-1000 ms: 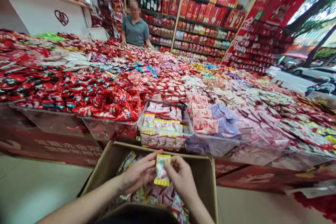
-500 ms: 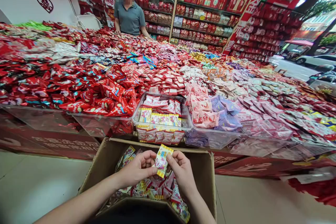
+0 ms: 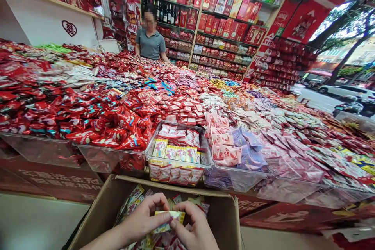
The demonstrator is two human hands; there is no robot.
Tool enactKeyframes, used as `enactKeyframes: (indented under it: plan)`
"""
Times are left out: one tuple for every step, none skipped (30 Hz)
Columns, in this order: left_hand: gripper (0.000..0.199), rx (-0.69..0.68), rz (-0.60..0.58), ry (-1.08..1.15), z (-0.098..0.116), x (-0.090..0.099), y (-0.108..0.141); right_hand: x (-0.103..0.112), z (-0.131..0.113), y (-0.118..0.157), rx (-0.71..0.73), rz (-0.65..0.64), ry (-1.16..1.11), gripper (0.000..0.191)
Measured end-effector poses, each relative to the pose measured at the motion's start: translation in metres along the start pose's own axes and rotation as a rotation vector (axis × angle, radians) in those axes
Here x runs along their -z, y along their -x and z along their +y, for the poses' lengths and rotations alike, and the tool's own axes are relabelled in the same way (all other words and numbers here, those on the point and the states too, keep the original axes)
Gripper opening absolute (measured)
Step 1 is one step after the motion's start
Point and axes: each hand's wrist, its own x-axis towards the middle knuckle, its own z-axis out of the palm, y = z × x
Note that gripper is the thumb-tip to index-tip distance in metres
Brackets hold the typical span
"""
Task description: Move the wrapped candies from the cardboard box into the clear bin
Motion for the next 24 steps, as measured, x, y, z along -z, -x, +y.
enactKeyframes:
  plan:
    - [0.018,-0.011,0.031,-0.016,0.000,0.000,0.000,-0.002,0.002,0.000,-0.015,0.036,-0.030,0.026]
    - [0.018,-0.028,0.058,-0.008,-0.001,0.001,0.000,-0.005,0.003,0.000,-0.048,0.063,-0.087,0.028]
    - [0.019,-0.048,0.068,0.032,-0.001,0.001,0.001,-0.007,0.005,0.001,-0.085,0.080,-0.154,0.030]
    - [0.020,-0.068,0.056,0.096,0.000,0.001,0.001,-0.008,0.005,0.001,-0.114,0.081,-0.215,0.031]
    - [0.022,-0.083,0.030,0.171,0.000,0.001,0.002,-0.008,0.003,0.002,-0.123,0.067,-0.247,0.030]
    - [0.023,-0.086,-0.003,0.249,0.001,0.002,0.003,-0.004,-0.002,0.002,-0.106,0.043,-0.235,0.029]
    - [0.025,-0.071,-0.035,0.323,0.002,0.002,0.003,0.003,-0.009,0.001,-0.061,0.015,-0.180,0.026]
    - [0.028,-0.046,-0.060,0.382,0.002,0.002,0.004,0.013,-0.021,-0.001,0.004,-0.002,-0.092,0.022]
    - [0.030,-0.019,-0.076,0.422,0.003,0.003,0.004,0.025,-0.035,-0.005,0.082,-0.008,0.027,0.019]
    - [0.030,0.006,-0.087,0.442,0.003,0.003,0.004,0.039,-0.052,-0.012,0.173,0.000,0.154,0.016]
    - [0.029,0.021,-0.095,0.444,0.002,0.004,0.004,0.054,-0.070,-0.022,0.249,0.048,0.270,0.014]
    - [0.027,0.022,-0.099,0.429,0.000,0.004,0.003,0.068,-0.088,-0.034,0.314,0.076,0.396,0.015]
    - [0.026,0.014,-0.101,0.409,-0.002,0.004,0.003,0.081,-0.105,-0.049,0.367,0.110,0.522,0.015]
    - [0.025,0.004,-0.106,0.389,-0.004,0.003,0.002,0.090,-0.118,-0.065,0.388,0.119,0.648,0.016]
    - [0.024,0.000,-0.113,0.372,-0.007,0.003,0.001,0.097,-0.128,-0.083,0.403,0.114,0.765,0.016]
    - [0.025,-0.006,-0.122,0.355,-0.009,0.002,0.001,0.101,-0.135,-0.101,0.393,0.048,0.876,0.013]
    - [0.025,-0.014,-0.132,0.332,-0.012,0.001,0.001,0.101,-0.137,-0.118,0.370,-0.015,0.970,0.012]
    - [0.026,-0.018,-0.140,0.301,-0.015,0.001,0.001,0.099,-0.136,-0.132,0.345,-0.083,1.059,0.012]
    - [0.026,-0.018,-0.145,0.263,-0.017,0.000,0.002,0.095,-0.133,-0.145,0.318,-0.156,1.142,0.013]
    - [0.026,-0.017,-0.145,0.222,-0.019,0.000,0.002,0.089,-0.127,-0.154,0.292,-0.223,1.220,0.015]
    - [0.027,-0.014,-0.144,0.182,-0.020,0.000,0.003,0.084,-0.121,-0.161,0.263,-0.286,1.293,0.017]
    - [0.027,-0.010,-0.143,0.147,-0.020,0.000,0.004,0.079,-0.115,-0.165,0.236,-0.341,1.362,0.019]
    - [0.027,-0.008,-0.145,0.118,-0.020,0.000,0.004,0.074,-0.109,-0.167,0.214,-0.387,1.422,0.019]
    - [0.026,-0.009,-0.152,0.093,-0.019,0.001,0.005,0.071,-0.104,-0.168,0.201,-0.421,1.471,0.018]
